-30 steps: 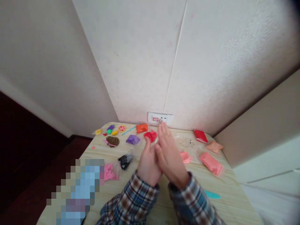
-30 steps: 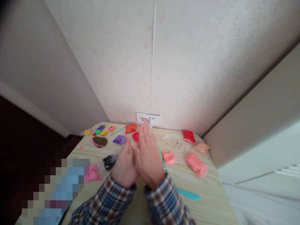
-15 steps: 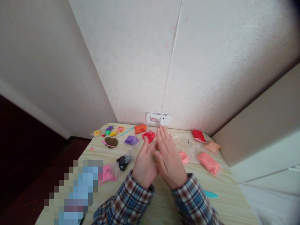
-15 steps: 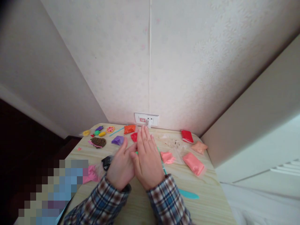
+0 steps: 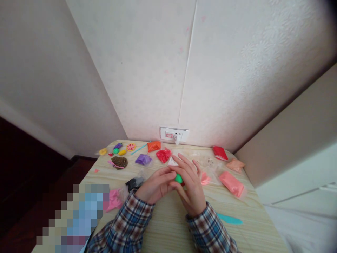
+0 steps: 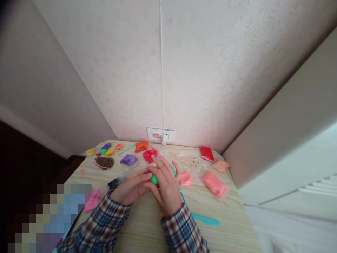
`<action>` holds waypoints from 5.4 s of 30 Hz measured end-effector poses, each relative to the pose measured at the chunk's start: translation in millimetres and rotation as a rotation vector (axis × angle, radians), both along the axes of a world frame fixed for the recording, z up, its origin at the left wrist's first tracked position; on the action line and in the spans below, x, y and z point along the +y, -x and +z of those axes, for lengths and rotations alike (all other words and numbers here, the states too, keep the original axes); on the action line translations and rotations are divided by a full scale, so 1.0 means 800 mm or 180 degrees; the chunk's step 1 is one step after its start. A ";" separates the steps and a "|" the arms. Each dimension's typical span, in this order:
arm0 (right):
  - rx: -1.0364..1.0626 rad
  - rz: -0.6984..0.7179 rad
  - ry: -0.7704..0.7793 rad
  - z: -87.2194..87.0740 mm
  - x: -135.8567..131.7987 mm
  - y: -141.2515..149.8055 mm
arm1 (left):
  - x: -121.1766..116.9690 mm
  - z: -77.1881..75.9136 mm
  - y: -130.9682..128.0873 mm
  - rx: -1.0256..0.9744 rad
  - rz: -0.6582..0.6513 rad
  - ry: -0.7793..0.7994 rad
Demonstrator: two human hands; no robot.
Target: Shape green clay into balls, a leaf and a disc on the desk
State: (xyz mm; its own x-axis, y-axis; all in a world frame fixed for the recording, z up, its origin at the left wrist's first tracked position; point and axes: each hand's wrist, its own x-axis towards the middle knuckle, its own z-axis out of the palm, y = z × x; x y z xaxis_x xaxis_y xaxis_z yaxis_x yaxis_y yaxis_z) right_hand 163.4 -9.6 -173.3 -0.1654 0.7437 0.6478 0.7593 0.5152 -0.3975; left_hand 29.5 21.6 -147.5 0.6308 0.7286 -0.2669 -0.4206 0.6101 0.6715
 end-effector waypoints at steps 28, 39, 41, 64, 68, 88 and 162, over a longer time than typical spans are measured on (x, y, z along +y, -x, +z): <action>0.0842 0.0260 0.0168 0.002 -0.003 -0.007 | 0.004 -0.020 0.009 0.0280 0.0343 -0.0250; 0.0746 0.0253 0.0022 0.003 -0.004 -0.011 | 0.005 -0.026 0.011 0.0379 0.0331 -0.0233; 0.0662 0.0258 0.0010 0.003 -0.003 -0.012 | 0.006 -0.027 0.012 0.0471 0.0325 -0.0315; 0.0340 0.0433 -0.0116 -0.006 -0.003 -0.010 | 0.010 -0.035 0.020 0.1044 0.0402 -0.0529; 0.0377 0.0492 -0.0112 -0.005 -0.002 -0.010 | 0.010 -0.034 0.021 0.1115 0.0427 -0.0638; 0.0423 0.0554 -0.0257 0.000 -0.005 -0.009 | 0.006 -0.028 0.021 0.1154 0.0391 -0.0595; 0.1128 -0.0048 0.0801 0.001 -0.006 -0.015 | 0.008 -0.022 0.025 0.1347 0.0827 -0.1473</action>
